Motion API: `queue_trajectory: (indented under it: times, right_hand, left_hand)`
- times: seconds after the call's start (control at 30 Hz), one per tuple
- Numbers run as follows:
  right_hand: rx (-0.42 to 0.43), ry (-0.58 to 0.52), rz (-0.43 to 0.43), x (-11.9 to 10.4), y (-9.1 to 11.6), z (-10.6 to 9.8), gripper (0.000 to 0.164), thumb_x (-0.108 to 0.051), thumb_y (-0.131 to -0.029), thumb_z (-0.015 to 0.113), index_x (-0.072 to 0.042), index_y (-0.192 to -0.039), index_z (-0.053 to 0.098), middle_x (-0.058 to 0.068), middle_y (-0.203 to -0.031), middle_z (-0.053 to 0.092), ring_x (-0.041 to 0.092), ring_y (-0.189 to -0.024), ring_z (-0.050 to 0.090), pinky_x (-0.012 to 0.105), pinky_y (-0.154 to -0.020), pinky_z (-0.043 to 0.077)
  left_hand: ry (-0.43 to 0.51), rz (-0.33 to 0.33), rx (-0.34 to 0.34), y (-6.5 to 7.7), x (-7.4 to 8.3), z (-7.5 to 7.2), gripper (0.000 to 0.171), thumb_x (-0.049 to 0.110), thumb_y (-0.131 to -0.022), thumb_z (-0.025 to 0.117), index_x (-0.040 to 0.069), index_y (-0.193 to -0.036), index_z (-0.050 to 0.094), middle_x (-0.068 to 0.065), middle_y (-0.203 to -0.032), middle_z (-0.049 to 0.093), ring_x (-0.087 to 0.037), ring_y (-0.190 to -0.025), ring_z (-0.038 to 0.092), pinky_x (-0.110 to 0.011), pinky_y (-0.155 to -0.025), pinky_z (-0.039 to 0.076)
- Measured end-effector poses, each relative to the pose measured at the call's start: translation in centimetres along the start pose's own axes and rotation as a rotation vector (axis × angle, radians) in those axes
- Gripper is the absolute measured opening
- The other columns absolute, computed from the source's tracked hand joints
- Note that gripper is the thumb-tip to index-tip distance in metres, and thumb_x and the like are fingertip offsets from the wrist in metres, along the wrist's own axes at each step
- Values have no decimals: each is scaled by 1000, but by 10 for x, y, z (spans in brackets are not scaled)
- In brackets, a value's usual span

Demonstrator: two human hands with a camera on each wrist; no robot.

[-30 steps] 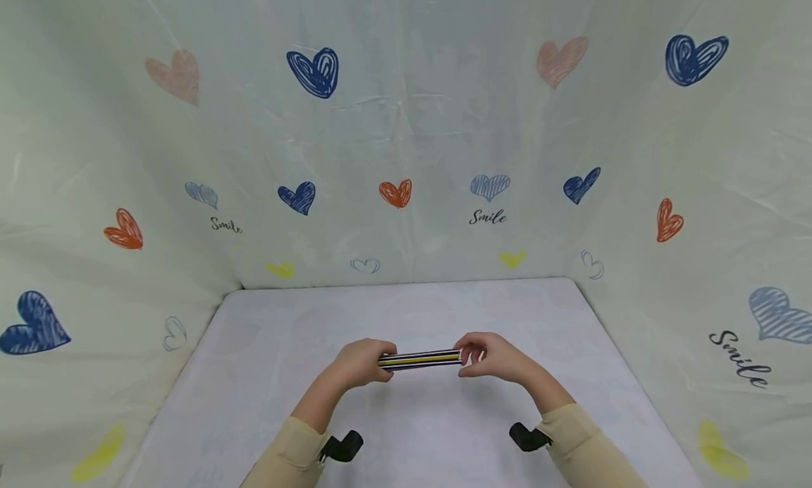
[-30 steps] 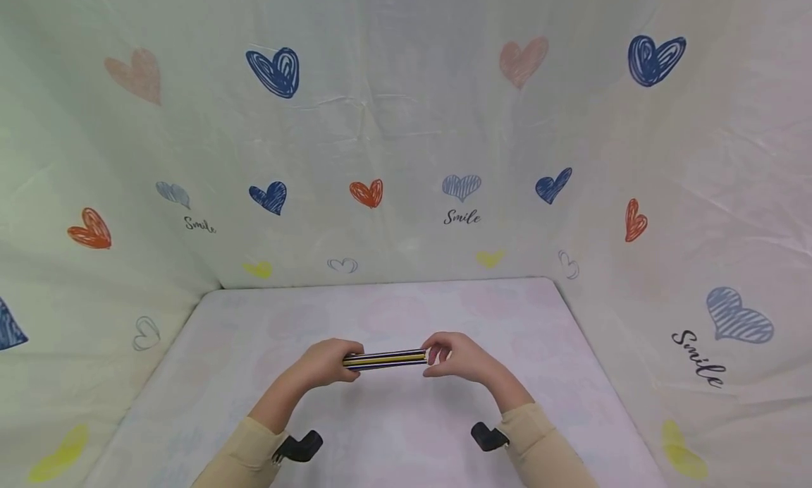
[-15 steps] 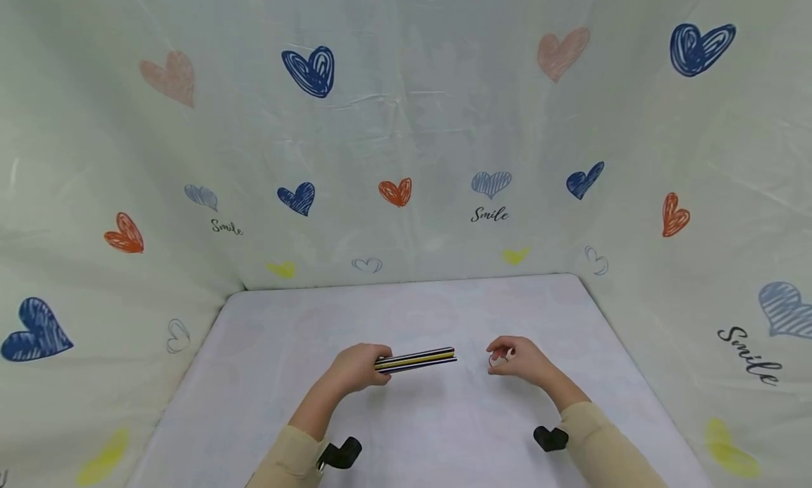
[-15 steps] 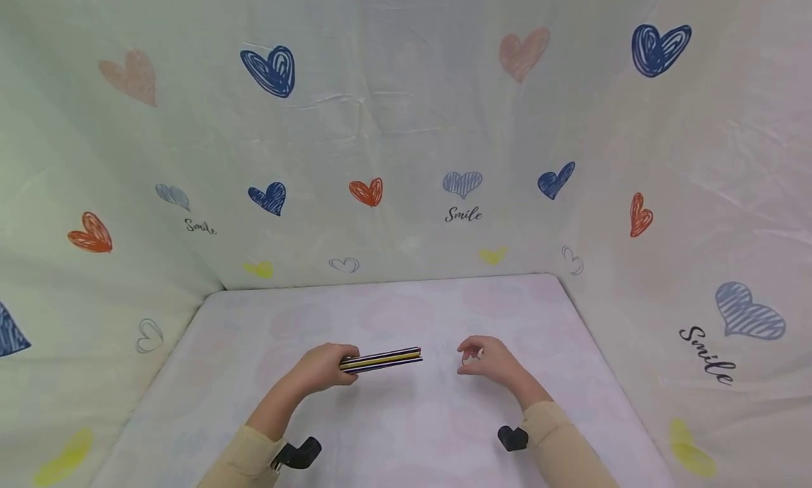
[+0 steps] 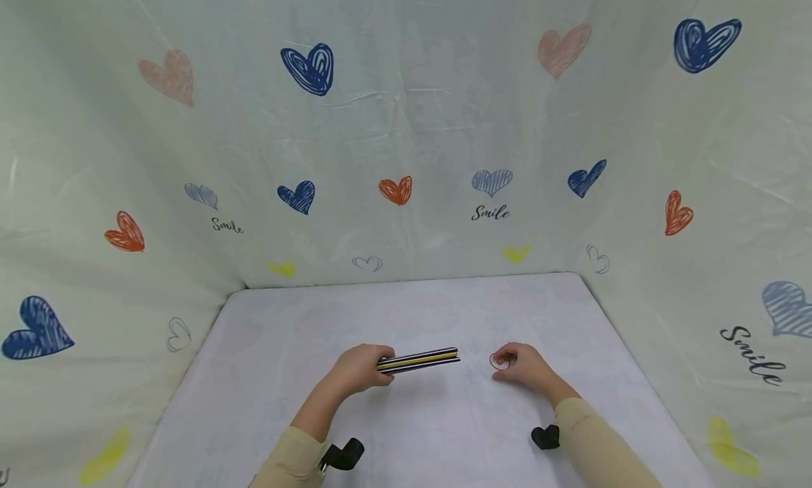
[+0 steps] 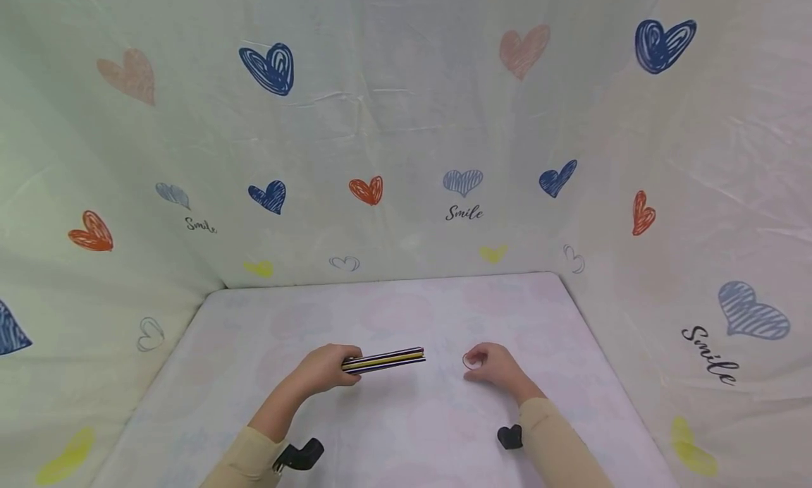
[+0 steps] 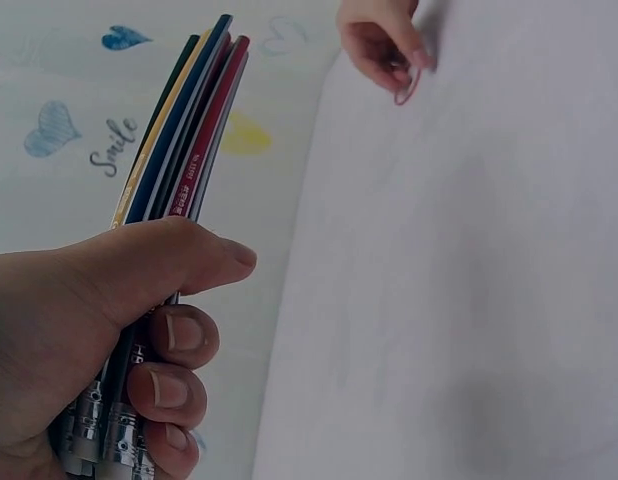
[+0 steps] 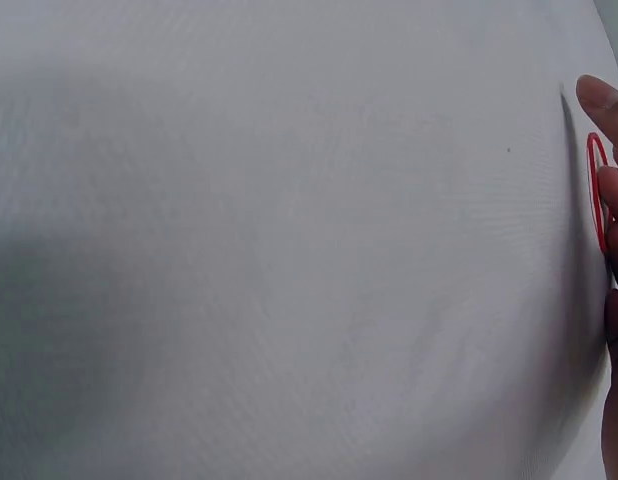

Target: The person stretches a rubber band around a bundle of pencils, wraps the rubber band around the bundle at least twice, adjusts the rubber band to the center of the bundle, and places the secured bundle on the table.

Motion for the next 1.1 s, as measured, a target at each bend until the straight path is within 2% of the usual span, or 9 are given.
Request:
queue_trajectory:
  times: [0.13, 0.3, 0.5, 0.6, 0.83, 1.1]
  right_hand:
    - [8, 15, -44, 0, 0, 0, 28, -18, -67, 90, -15, -91, 75, -7, -85, 62, 13, -77, 54, 28, -70, 47]
    - [-17, -22, -43, 0, 0, -2, 21, -15, -72, 87, -14, -92, 79, -6, -84, 63, 12, -77, 56, 26, -69, 48]
    - [-26, -17, -99, -2, -2, -4, 6, -14, -76, 84, -14, -81, 80, -6, -80, 62, 13, -75, 56, 26, -67, 48]
    - [-19, -8, -114, 0, -3, -4, 5, -14, -77, 83, -15, -77, 79, -6, -79, 62, 13, -76, 57, 27, -69, 48]
    - [4, -6, -79, 5, 0, 0, 8, -14, -82, 80, -16, -76, 74, -8, -83, 63, 11, -80, 58, 30, -74, 49]
    - [97, -111, 62, -8, 5, -5, 6, -11, -81, 78, -12, -77, 74, -2, -81, 68, 15, -74, 58, 30, -63, 49]
  left_hand:
    - [1, 7, 4, 1, 2, -1, 17, 20, -79, 79, 19, -87, 65, 11, -73, 55, -10, -65, 49, -30, -61, 42]
    - [8, 9, 2, 3, 2, -2, 16, 20, -79, 79, 19, -87, 65, 10, -72, 55, -10, -65, 48, -31, -61, 42]
    - [6, 9, 0, 4, 2, -1, 16, 20, -79, 79, 20, -86, 64, 11, -72, 54, -10, -65, 48, -30, -61, 42]
    - [11, 5, -1, 5, 2, 0, 16, 19, -79, 79, 20, -86, 64, 10, -72, 55, -10, -65, 48, -31, -61, 42]
    - [25, -4, -10, 6, 3, 4, 16, 19, -80, 79, 19, -87, 65, 10, -73, 55, -11, -65, 49, -31, -61, 42]
    - [38, 2, 2, 6, 7, 5, 15, 19, -80, 78, 19, -87, 65, 10, -73, 55, -11, -66, 49, -31, -61, 43]
Point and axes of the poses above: each hand's wrist, its own y-axis away from the middle knuckle, its own z-axis out of the palm, x = y × z, the point moved 3 cm from there along -y, towards the middle knuckle
